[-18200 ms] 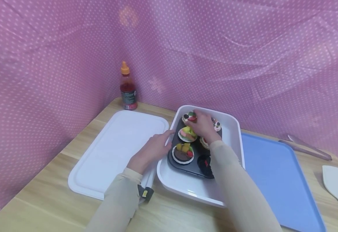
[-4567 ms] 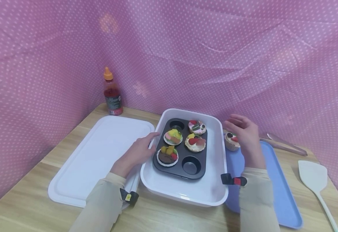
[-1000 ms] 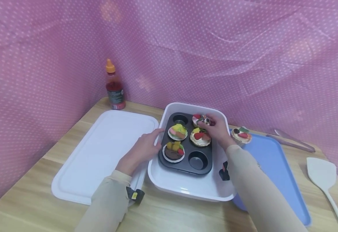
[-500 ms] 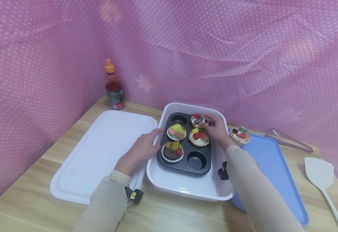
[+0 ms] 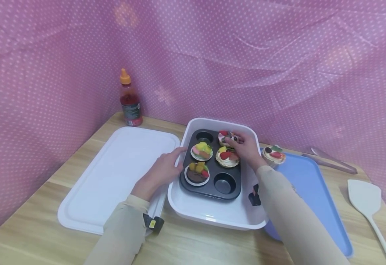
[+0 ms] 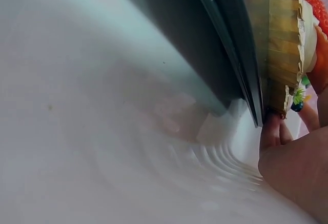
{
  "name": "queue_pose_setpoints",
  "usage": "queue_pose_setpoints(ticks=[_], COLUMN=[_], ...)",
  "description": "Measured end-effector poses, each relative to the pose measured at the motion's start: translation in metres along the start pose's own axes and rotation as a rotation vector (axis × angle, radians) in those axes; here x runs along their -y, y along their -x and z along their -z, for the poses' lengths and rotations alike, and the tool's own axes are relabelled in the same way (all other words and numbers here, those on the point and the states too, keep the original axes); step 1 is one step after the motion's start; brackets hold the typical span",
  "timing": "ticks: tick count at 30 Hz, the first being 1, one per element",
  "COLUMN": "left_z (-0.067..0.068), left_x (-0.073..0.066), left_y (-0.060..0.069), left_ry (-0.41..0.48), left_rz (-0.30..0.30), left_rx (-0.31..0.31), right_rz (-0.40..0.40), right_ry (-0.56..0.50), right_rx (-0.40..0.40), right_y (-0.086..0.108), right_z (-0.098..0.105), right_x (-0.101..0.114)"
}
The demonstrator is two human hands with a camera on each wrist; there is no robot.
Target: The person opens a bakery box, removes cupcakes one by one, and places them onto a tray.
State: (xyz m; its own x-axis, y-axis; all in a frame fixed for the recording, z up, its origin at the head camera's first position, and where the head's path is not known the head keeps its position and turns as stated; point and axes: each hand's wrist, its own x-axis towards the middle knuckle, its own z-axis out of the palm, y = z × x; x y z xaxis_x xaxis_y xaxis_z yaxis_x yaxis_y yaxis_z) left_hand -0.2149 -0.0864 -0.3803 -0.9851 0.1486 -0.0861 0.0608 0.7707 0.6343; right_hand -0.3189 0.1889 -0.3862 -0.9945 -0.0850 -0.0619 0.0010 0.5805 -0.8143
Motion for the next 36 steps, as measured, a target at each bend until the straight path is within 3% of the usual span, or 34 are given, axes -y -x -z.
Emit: queue_pose_setpoints(ticks=[5,13,30,36], left_z=[0.000,0.002,0.009,0.011], left_x=[-0.001,0.000,0.005,0.006], left_y=[0.001,-0.001,-0.014,-0.018], left_ry=[0.004,-0.004,0.006,-0.001], left_rz=[0.006,-0.009,-0.030,-0.037], left_rx=[0.002,-0.004,0.011,0.014], right_rz=[0.013,0.095,0.072,0.112], right_ry=[-0.008,0.047,0.063,0.090], right_rx=[0.012,-0.005,-0.028,-0.046], right_y=[0.000,0.000,-0.005,-0.004], right_z=[0.001,0.001,0.000,-0.001], right_x=[-0.001,-0.002,0.005,0.008])
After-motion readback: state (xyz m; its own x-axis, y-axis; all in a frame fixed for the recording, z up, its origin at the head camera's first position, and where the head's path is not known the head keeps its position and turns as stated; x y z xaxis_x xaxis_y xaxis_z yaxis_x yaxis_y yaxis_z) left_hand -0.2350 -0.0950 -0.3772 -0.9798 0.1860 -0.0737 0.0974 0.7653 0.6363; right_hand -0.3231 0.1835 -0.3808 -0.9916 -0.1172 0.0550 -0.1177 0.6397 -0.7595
